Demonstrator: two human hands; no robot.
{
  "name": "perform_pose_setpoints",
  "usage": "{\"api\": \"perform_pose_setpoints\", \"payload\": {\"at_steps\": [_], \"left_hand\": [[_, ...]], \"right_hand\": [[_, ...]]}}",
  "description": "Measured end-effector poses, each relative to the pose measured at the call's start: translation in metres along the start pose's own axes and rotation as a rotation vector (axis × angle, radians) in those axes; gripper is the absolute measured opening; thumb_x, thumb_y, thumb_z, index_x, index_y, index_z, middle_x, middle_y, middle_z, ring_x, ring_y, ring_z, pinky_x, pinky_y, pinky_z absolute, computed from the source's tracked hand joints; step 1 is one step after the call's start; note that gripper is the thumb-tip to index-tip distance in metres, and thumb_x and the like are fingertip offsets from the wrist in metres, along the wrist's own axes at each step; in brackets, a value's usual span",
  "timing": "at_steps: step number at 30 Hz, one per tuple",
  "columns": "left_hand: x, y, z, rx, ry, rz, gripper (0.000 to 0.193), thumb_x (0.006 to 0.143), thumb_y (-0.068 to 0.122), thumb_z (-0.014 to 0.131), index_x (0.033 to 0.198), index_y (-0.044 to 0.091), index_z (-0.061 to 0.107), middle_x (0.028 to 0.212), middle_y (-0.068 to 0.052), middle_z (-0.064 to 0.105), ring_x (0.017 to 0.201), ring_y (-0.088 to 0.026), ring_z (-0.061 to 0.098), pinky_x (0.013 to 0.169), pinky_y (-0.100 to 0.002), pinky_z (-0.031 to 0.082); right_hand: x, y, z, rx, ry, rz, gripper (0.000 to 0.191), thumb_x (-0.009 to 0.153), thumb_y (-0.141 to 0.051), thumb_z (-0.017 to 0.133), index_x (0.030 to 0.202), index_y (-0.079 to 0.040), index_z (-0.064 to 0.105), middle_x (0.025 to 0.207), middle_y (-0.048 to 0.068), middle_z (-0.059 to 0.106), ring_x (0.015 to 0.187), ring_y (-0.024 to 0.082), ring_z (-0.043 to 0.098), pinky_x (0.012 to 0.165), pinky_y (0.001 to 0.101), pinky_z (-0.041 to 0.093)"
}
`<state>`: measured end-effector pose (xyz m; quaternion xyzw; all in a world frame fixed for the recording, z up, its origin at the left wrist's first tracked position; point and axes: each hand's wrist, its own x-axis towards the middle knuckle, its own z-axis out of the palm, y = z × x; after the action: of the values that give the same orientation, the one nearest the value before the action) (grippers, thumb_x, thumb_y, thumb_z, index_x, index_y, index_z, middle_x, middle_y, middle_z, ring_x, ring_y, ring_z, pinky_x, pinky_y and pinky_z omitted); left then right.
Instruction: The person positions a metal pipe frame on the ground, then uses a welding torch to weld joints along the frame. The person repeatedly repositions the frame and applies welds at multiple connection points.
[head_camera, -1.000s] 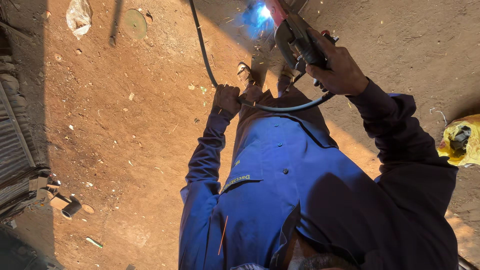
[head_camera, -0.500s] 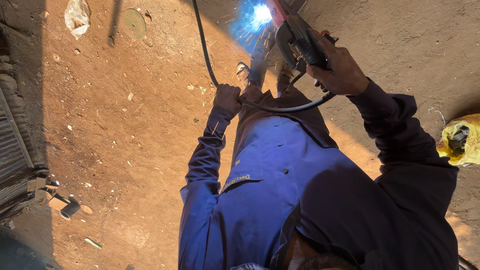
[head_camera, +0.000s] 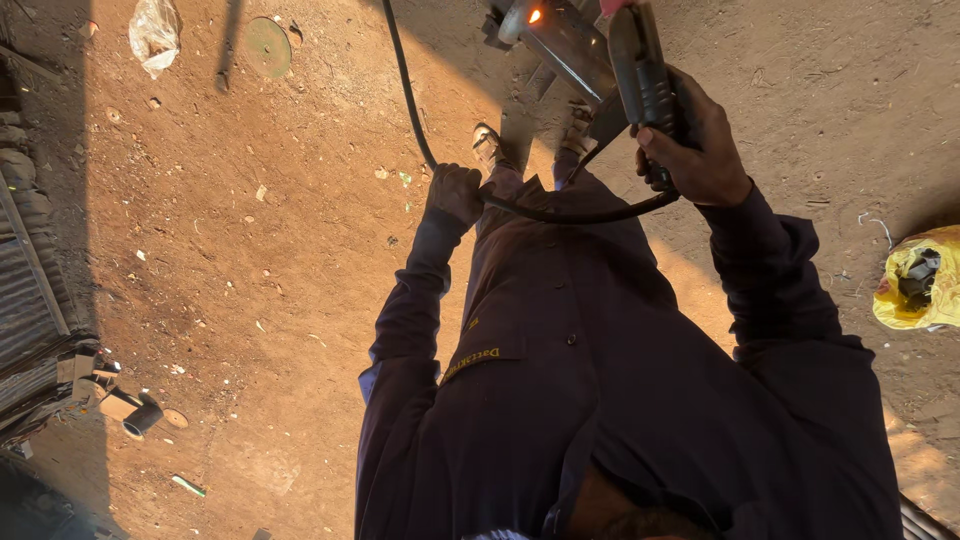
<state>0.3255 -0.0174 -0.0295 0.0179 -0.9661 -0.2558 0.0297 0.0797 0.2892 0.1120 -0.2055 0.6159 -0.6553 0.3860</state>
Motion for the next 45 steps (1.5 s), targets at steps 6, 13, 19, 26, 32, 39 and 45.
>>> {"api": "perform_pose_setpoints", "payload": {"at_steps": [6,13,19,26,32,39,45], "left_hand": [[-0.005,-0.004,0.013,0.010,-0.057,-0.024,0.050,0.094,0.040,0.072,0.064,0.009,0.047,0.060,-0.013,0.050,0.062,-0.035,0.053,0.069,-0.051,0.042],[-0.008,-0.007,0.020,0.011,-0.061,0.001,0.050,0.094,0.040,0.073,0.062,0.009,0.049,0.057,-0.012,0.051,0.060,-0.034,0.053,0.068,-0.050,0.041],[-0.006,0.000,0.019,0.002,-0.086,-0.023,0.039,0.091,0.034,0.073,0.068,0.009,0.054,0.066,-0.013,0.059,0.072,-0.036,0.060,0.077,-0.050,0.045],[0.026,0.004,0.020,-0.003,-0.234,-0.070,0.021,0.082,0.028,0.075,0.074,0.010,0.066,0.075,-0.014,0.067,0.089,-0.037,0.063,0.089,-0.047,0.046],[0.072,0.027,0.002,-0.006,-0.149,-0.063,0.024,0.082,0.027,0.080,0.086,0.007,0.066,0.094,-0.012,0.067,0.102,-0.037,0.063,0.098,-0.053,0.044],[0.046,-0.025,-0.050,-0.524,-0.045,-0.135,0.050,0.081,0.017,0.080,0.125,0.001,0.062,0.121,-0.018,0.062,0.096,-0.035,0.066,0.081,-0.047,0.056],[-0.005,-0.101,-0.209,-0.600,0.264,-0.209,0.034,0.092,0.016,0.078,0.120,0.001,0.064,0.103,-0.014,0.073,0.084,-0.024,0.074,0.075,-0.036,0.062]], "right_hand": [[-0.027,0.003,0.005,0.069,0.087,0.037,0.063,0.105,-0.011,0.063,0.160,0.005,0.036,0.101,0.010,0.064,0.077,0.016,0.068,0.069,0.0338,0.060],[-0.051,0.012,0.014,0.220,0.130,0.023,0.069,0.103,-0.020,0.067,0.158,0.006,0.036,0.102,0.014,0.064,0.075,0.019,0.068,0.066,0.0339,0.059],[-0.071,0.014,0.022,0.477,0.068,-0.027,0.052,0.102,-0.025,0.072,0.139,0.001,0.047,0.107,0.017,0.064,0.077,0.020,0.070,0.070,0.0359,0.062],[-0.090,-0.018,0.051,0.785,0.035,0.155,0.064,0.089,-0.025,0.072,0.145,-0.003,0.048,0.123,0.020,0.063,0.103,0.032,0.068,0.085,0.0472,0.059],[-0.066,-0.075,0.076,0.946,0.000,0.074,0.081,0.081,-0.025,0.071,0.154,-0.003,0.043,0.126,0.019,0.059,0.117,0.035,0.063,0.103,0.0503,0.054],[0.009,-0.045,0.170,0.534,0.094,-0.038,0.083,0.077,-0.018,0.077,0.151,-0.007,0.039,0.122,0.011,0.056,0.116,0.026,0.059,0.099,0.0415,0.053],[0.089,0.000,0.222,-0.387,0.199,-0.038,0.080,0.076,-0.028,0.090,0.135,-0.002,0.044,0.112,0.008,0.058,0.103,0.022,0.060,0.094,0.0359,0.053]]}}
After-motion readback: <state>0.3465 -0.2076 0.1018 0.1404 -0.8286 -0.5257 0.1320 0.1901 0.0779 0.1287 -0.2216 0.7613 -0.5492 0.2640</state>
